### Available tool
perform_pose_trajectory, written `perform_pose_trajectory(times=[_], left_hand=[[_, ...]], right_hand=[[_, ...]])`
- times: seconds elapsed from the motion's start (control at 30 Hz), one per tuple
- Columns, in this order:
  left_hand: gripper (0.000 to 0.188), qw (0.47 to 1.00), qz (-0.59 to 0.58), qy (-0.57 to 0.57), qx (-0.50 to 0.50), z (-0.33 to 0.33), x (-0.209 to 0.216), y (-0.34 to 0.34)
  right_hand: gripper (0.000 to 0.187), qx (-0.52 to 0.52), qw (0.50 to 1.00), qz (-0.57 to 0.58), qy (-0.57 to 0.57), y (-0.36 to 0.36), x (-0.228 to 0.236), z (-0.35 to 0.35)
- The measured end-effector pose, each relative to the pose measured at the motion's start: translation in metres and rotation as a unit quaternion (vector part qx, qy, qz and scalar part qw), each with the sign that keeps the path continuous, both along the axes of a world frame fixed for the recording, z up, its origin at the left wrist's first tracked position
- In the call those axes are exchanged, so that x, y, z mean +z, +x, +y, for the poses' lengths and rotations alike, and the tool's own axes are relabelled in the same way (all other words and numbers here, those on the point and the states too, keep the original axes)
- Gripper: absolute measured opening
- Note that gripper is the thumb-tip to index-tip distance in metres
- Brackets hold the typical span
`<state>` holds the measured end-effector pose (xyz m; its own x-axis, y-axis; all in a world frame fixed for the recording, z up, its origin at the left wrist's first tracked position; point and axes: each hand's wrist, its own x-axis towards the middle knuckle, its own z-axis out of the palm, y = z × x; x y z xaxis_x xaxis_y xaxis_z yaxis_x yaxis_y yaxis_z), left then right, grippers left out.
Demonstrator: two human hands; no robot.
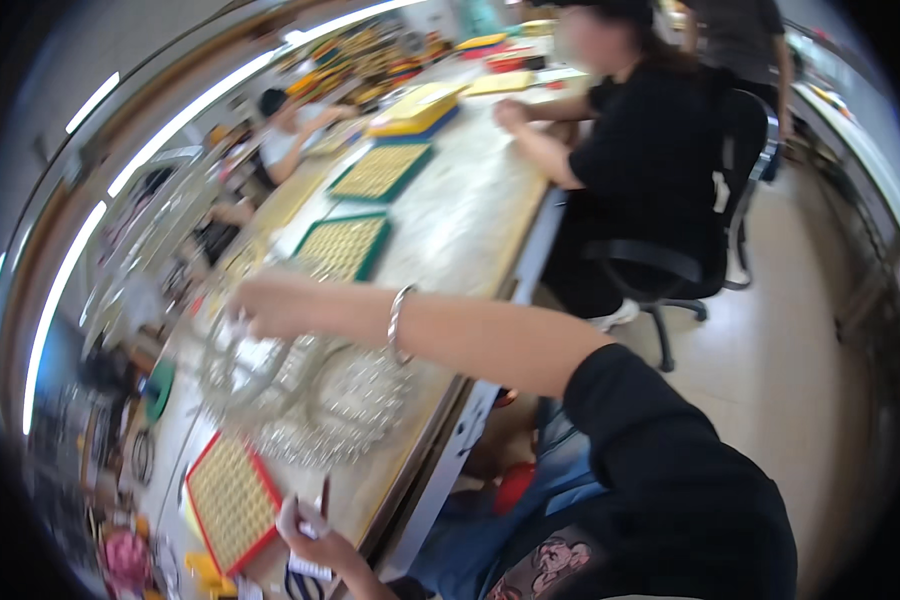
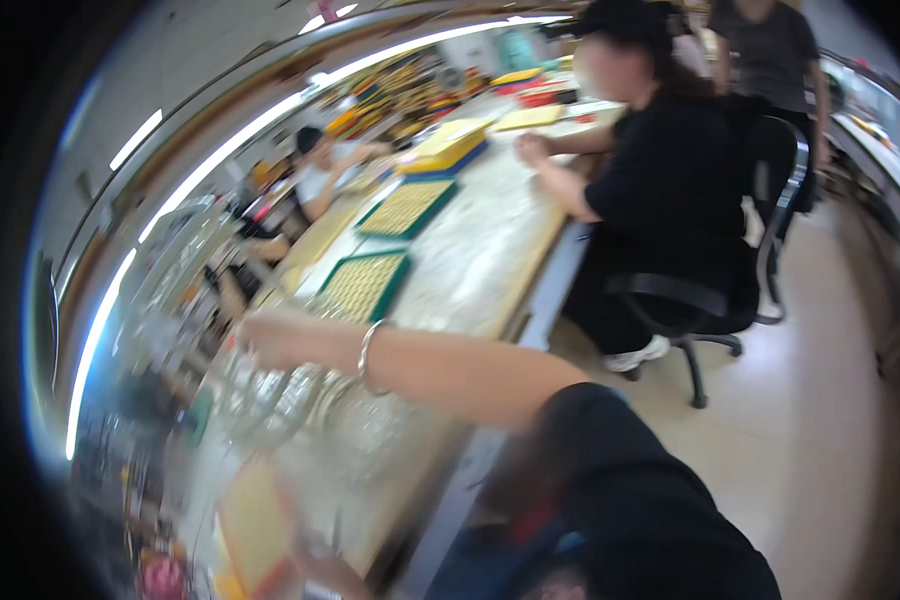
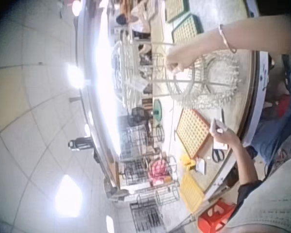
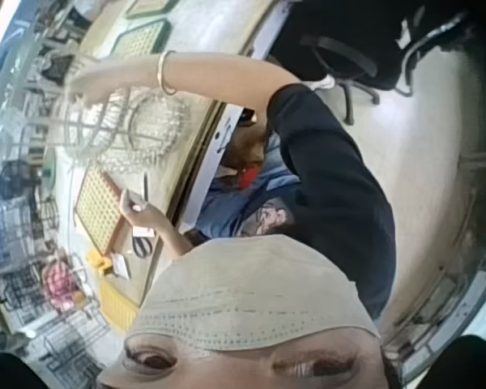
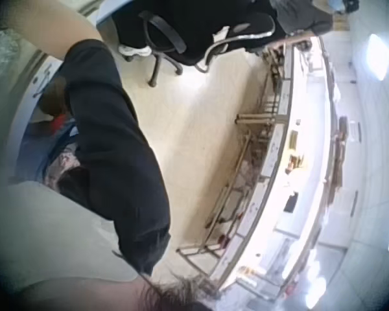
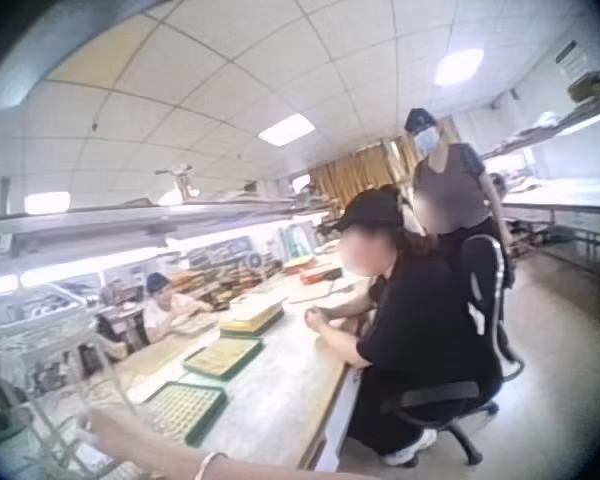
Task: The person threads small clear beads onto a wire and attaches them to a white chandelier frame. They repeatedly pick up beads from a red tray, thread them, and secure them onto the hanging structure.
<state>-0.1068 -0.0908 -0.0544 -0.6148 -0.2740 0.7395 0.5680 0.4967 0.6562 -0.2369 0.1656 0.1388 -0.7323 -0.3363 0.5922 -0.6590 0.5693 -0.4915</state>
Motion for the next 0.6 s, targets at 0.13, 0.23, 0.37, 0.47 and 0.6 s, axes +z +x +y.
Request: perform_pose_trajectory(times=[0.13,0.23,0.37,0.47,0.6], left_hand=[[0.018,0.99,-0.059,-0.081,0.095,0.049,0.008,0.027],[0.011,0.988,-0.061,-0.101,0.101,0.045,-0.008,0.024],[0.014,0.979,-0.05,-0.173,0.1,0.026,-0.031,0.017],[0.013,0.974,-0.04,-0.212,0.074,0.031,-0.022,0.02],[0.01,0.991,0.032,-0.134,0.003,0.023,-0.013,0.014]], right_hand=[[0.02,0.064,0.997,0.023,-0.04,0.022,-0.014,0.03],[0.024,0.034,0.998,0.028,-0.046,0.031,-0.019,0.026],[0.022,-0.042,0.998,0.037,-0.027,0.029,-0.024,0.006],[0.021,-0.077,0.995,0.048,-0.038,0.028,-0.024,0.001],[0.02,-0.083,0.993,0.061,-0.055,0.028,-0.023,-0.001]])
